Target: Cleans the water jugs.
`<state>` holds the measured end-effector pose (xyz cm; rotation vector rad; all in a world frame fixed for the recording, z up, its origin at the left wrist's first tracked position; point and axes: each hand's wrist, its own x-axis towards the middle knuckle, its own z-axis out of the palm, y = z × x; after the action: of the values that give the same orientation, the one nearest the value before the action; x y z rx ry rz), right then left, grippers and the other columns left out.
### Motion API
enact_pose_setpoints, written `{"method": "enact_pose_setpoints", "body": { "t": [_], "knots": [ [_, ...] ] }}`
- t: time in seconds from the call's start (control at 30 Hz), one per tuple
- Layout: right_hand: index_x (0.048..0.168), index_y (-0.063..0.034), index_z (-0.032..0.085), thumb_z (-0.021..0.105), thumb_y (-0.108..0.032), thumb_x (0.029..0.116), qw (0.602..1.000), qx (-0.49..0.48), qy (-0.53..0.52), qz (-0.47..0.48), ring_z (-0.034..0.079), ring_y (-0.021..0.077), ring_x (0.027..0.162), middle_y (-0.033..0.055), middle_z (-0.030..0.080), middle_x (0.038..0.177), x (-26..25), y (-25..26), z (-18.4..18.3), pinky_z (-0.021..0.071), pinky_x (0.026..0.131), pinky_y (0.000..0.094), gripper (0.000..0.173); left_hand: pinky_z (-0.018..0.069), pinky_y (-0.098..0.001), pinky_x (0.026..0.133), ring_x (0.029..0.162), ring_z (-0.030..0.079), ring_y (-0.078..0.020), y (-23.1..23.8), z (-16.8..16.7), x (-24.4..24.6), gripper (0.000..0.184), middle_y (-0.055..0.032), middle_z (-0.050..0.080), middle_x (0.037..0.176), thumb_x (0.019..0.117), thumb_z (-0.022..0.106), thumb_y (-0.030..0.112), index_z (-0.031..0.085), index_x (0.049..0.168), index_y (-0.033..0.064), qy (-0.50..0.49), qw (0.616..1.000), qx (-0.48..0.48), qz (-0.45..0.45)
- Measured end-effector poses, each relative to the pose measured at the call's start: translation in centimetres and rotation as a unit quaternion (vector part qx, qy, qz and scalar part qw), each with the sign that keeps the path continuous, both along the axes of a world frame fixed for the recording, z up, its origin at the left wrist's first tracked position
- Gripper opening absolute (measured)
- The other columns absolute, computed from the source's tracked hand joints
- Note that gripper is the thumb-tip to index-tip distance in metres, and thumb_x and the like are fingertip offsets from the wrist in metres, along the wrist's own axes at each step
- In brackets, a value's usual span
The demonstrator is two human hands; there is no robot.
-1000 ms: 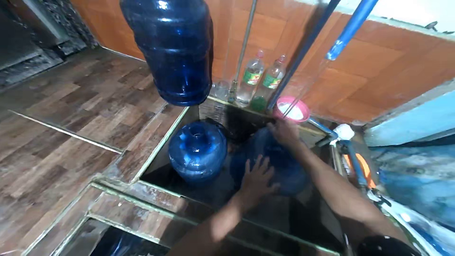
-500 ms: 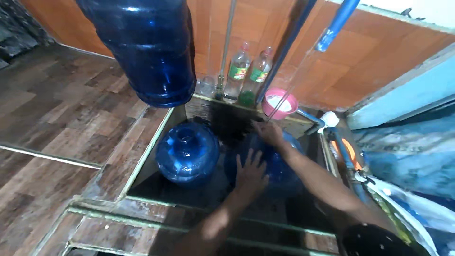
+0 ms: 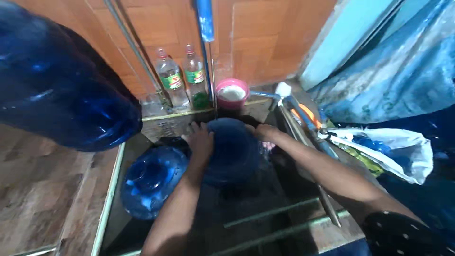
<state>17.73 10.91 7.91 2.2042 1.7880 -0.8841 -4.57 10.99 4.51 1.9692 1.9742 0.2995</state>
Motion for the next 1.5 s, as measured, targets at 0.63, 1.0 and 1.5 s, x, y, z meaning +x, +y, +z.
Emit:
{"method": "enact_pose_setpoints", "body": {
  "t": [0.63, 1.0, 1.5],
  "knots": [
    [0.128, -0.0015, 0.067, 0.045, -0.042, 0.1087, 0.947, 0.206, 0.134, 0.206, 0.063, 0.0421, 0.121, 0.0246, 0.065, 0.128, -7.0, 6.5, -2.7, 0.0479, 0.101, 0.0636, 0.05, 0.0098, -0.0679, 0.121, 0.155, 0.014, -0.0447, -9.6, -2.0, 2.5, 0.058, -0.0122, 0.029, 0.167, 0.1018, 0.057, 0.039, 0.048, 0.154, 0.0138, -0.001, 0.993, 0.031, -0.117],
    [0.14, 0.0041, 0.053, 0.039, -0.065, 0.1034, 0.985, 0.112, 0.128, 0.027, 0.064, 0.0462, 0.117, 0.0293, 0.066, 0.123, 1.3, 0.8, -4.0, 0.0495, 0.097, 0.0646, 0.08, 0.0144, -0.079, 0.112, 0.152, 0.02, -0.0514, 1.9, -0.8, 4.5, 0.073, -0.0272, 0.031, 0.162, 0.1004, 0.053, 0.059, 0.046, 0.153, 0.0087, 0.096, 0.995, 0.028, 0.016],
    [0.132, 0.0022, 0.06, 0.05, -0.042, 0.1083, 0.974, 0.028, 0.222, 0.041, 0.063, 0.0436, 0.118, 0.0274, 0.066, 0.122, 12.7, -8.0, -3.6, 0.0467, 0.1, 0.0628, 0.051, 0.0092, -0.0821, 0.11, 0.152, 0.012, -0.0546, 6.6, -2.8, 0.4, 0.081, -0.028, 0.013, 0.168, 0.1048, 0.035, 0.062, 0.02, 0.164, 0.0092, 0.191, 0.981, 0.021, -0.02]
  ]
}}
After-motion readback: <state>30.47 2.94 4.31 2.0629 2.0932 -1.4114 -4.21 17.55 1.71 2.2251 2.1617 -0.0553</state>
